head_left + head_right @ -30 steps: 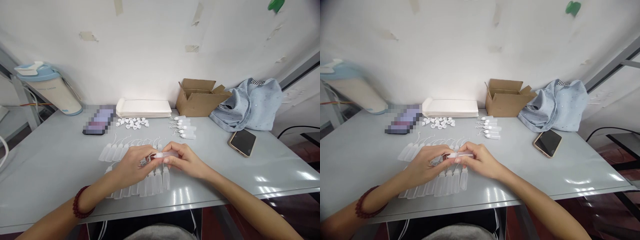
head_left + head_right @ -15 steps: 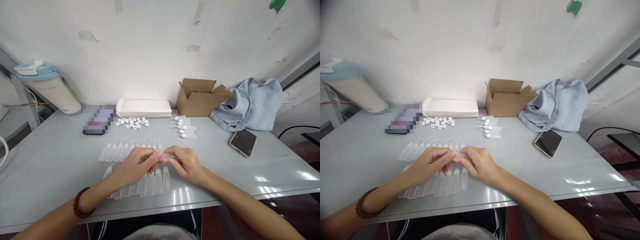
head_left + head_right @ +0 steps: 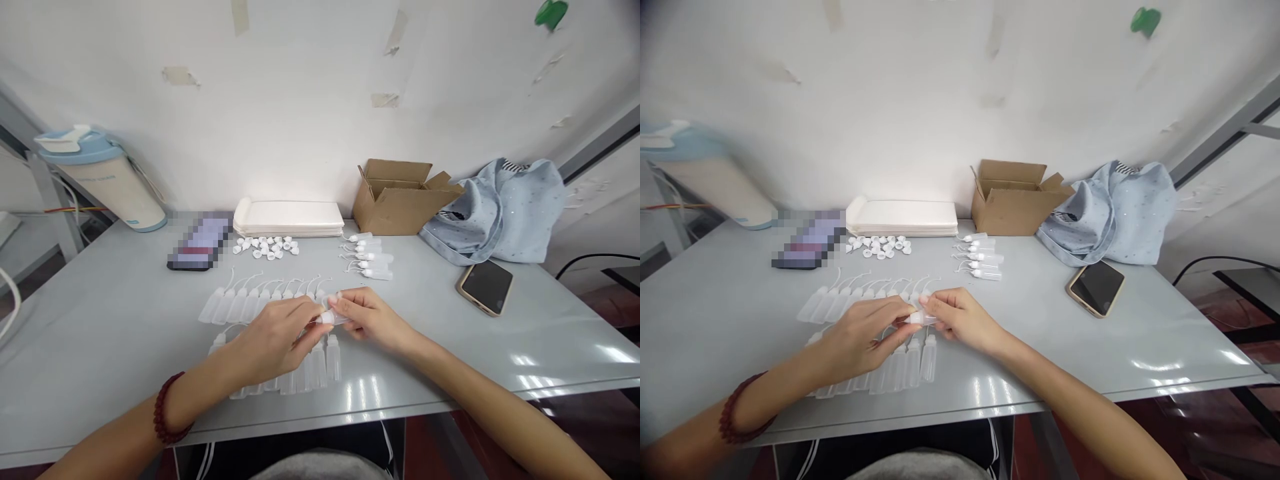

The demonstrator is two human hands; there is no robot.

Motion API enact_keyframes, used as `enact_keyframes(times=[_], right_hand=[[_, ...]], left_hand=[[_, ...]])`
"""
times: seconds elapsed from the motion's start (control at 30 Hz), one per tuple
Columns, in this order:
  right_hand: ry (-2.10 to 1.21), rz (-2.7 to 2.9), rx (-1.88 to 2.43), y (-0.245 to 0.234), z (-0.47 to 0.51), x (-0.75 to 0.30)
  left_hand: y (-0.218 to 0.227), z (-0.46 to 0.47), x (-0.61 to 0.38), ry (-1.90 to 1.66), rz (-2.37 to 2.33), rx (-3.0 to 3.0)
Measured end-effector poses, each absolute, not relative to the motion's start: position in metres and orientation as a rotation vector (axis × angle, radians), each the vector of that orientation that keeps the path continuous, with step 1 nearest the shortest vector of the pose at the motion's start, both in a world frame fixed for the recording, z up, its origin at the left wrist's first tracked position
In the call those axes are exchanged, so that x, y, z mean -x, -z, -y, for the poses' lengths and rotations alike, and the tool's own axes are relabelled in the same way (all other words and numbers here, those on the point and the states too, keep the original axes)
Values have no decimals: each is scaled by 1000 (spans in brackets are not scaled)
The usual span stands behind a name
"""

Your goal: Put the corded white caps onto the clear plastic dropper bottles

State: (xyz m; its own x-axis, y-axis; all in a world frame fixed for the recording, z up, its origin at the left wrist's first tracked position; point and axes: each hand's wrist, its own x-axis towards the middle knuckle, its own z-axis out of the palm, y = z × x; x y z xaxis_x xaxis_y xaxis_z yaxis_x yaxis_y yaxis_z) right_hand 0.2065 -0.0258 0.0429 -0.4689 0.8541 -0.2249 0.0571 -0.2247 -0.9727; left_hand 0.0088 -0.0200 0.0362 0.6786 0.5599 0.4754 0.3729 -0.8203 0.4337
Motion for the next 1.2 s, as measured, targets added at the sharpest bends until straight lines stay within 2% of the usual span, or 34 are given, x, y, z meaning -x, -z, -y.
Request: enact_keyframes(times=[0.2,0.33,0.5,0.73,0.87,1.2], right_hand=[[-1062,1826,1134,-42,33,-203],[-782,1951,990,-37,36,-205],[-569,2019,874,-32,36,-207],[-427,2088,909,-29,34,-206],[-539,2051,1072,-29,35,-205],[-1306,1795,1260,-39,27,-203]], left_hand=[[-46,16,-10,-626,-885,-2246],[-53,17,-12,-559,-883,-2064],[-55,17,-9,-507,-854,-1997],[-37,21,-10,-656,-762,-2577],[-29,25,-14,-722,-724,-2811],[-39,28,-20,-898,-567,-3432]])
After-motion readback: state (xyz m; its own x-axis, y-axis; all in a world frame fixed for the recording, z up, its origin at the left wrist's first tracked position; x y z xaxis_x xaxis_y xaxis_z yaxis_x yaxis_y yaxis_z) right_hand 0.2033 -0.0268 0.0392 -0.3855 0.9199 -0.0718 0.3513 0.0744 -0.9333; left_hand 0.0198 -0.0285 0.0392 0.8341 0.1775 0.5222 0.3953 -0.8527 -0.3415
